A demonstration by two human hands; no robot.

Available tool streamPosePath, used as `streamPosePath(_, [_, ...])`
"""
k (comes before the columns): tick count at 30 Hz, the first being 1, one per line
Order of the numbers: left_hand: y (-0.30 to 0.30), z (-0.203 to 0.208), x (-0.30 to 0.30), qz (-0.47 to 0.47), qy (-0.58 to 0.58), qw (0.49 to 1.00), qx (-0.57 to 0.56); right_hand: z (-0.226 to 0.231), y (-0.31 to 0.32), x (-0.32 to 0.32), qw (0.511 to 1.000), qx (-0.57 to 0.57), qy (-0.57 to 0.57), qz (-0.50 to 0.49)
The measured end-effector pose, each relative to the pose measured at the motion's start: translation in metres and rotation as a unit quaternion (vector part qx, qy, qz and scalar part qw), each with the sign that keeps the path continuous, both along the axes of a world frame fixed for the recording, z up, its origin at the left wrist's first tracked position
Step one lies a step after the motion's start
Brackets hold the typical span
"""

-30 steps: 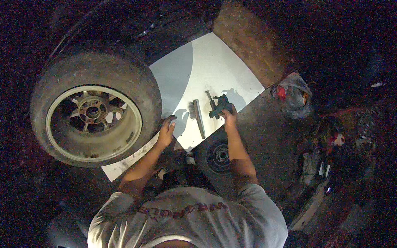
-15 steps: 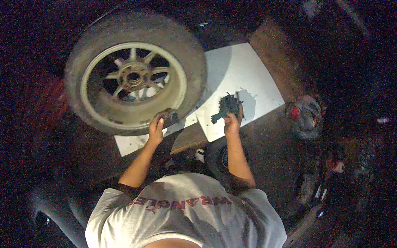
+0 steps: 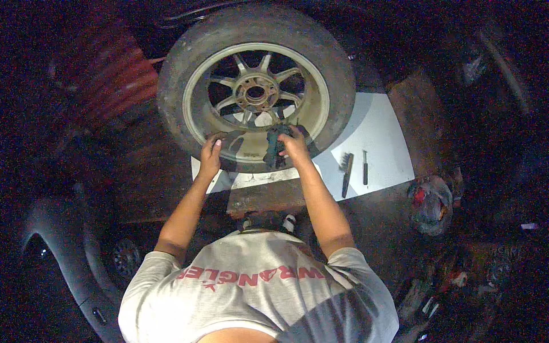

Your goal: The person scrubs a car wheel with a wire brush and a cloth, focusing on the rim and spokes. They repeatedly wipe and brush the wheel surface, occasionally switching tools and rotating the wheel to access different areas.

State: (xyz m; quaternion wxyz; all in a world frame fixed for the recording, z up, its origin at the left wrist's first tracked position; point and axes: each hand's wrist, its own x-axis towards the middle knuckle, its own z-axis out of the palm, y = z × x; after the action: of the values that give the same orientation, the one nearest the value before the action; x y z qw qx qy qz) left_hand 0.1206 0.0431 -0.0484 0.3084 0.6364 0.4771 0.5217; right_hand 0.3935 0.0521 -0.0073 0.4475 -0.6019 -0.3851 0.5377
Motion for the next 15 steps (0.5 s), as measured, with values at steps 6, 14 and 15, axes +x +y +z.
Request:
streamPosePath(6, [0.008,0.007,-0.025,0.001,0.015,1.000,0.004,-0.014,0.047,-0.034,0.792,0.016,-0.584,0.177])
streamPosePath(14, [0.008,0.006,-0.035,-0.016,0.002,1.000,-0.027,-0.063,0.033,-0.041,0.728,0.069,-0.603,0.320])
streamPosePath(15, [0.008,0.004,-0.036,-0.018,-0.008,0.999,-0.027,-0.064,0.031,-0.041,0.730,0.079,-0.597,0.322])
